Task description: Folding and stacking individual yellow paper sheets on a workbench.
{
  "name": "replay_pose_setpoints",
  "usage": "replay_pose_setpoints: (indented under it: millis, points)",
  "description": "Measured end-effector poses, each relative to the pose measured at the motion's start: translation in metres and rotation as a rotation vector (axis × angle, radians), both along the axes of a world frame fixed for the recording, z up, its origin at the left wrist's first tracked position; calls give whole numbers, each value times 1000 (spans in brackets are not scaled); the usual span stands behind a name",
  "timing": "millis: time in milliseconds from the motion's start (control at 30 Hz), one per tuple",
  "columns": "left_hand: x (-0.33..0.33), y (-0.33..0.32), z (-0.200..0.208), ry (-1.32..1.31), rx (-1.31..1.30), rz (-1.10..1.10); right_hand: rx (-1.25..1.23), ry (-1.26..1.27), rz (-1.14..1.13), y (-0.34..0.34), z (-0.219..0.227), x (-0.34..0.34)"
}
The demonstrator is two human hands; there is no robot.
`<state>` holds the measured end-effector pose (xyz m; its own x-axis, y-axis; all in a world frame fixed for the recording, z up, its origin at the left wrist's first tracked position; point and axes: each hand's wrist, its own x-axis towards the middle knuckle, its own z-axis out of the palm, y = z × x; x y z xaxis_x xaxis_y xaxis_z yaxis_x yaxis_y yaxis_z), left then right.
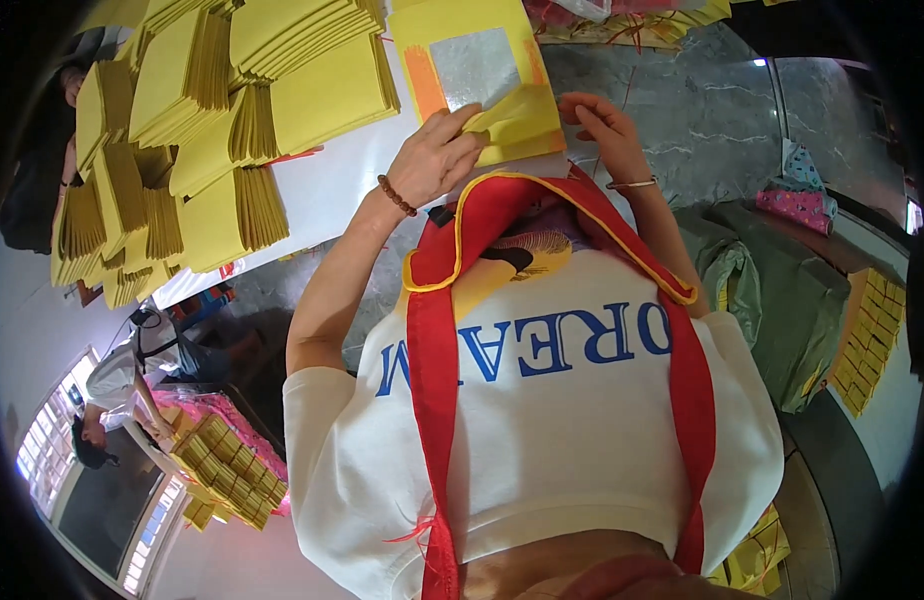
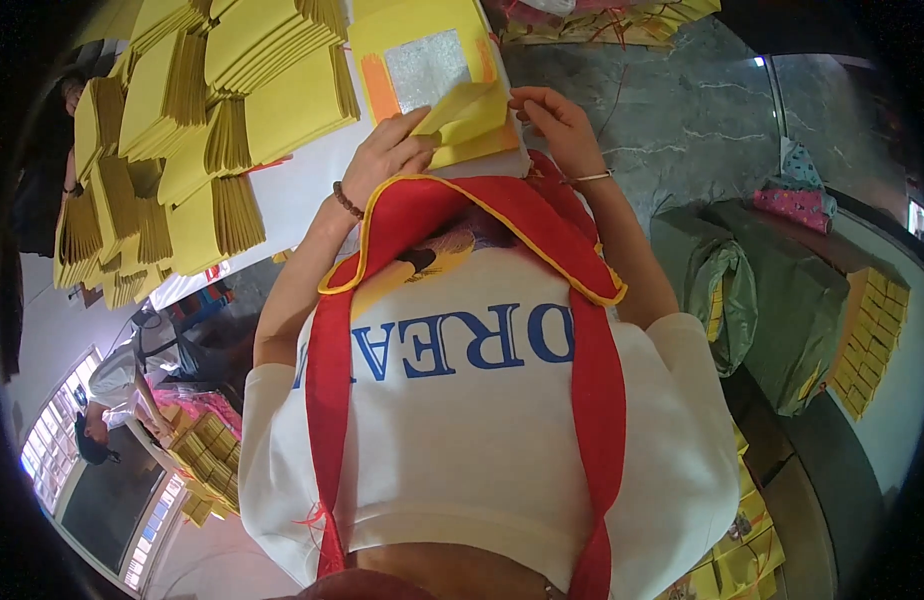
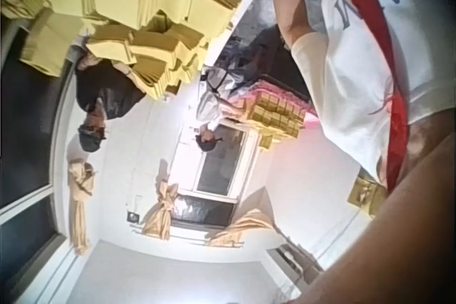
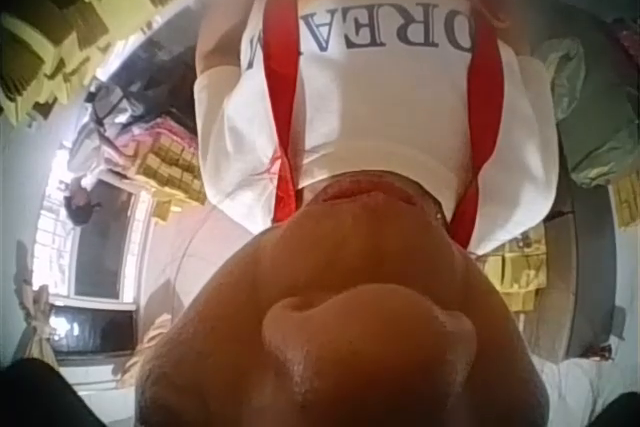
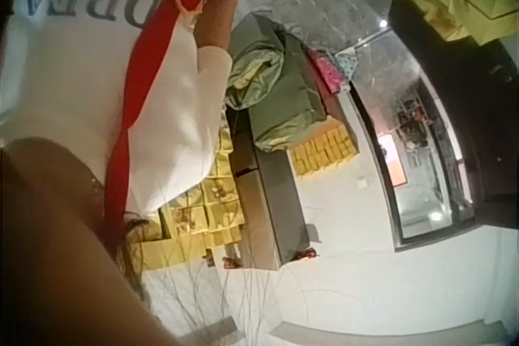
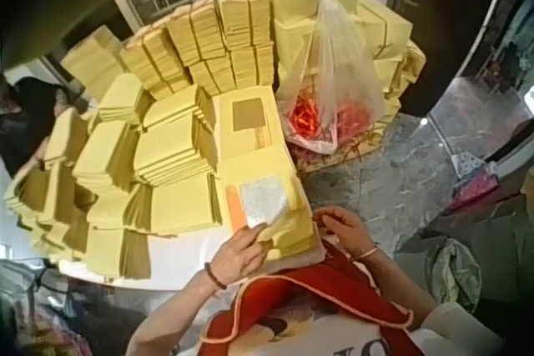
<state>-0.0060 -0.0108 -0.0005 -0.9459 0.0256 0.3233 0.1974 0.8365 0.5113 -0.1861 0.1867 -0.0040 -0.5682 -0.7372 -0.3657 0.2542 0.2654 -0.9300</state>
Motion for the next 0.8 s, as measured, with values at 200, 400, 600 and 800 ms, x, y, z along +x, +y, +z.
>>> replay_pose_setpoints:
  millis: [200, 400, 600, 800]
  points:
    - [4, 7, -5, -32, 184, 170, -88, 379, 56, -10, -15, -9]
    - [4, 10, 0, -69, 270, 193, -252, 1031, 120, -50, -5, -13]
    - [7, 6, 6, -116, 323, 161, -301, 649, 291, -58, -47, -31]
    - [27, -18, 18, -30, 212, 237, -438, 496, 365, -60, -48, -38]
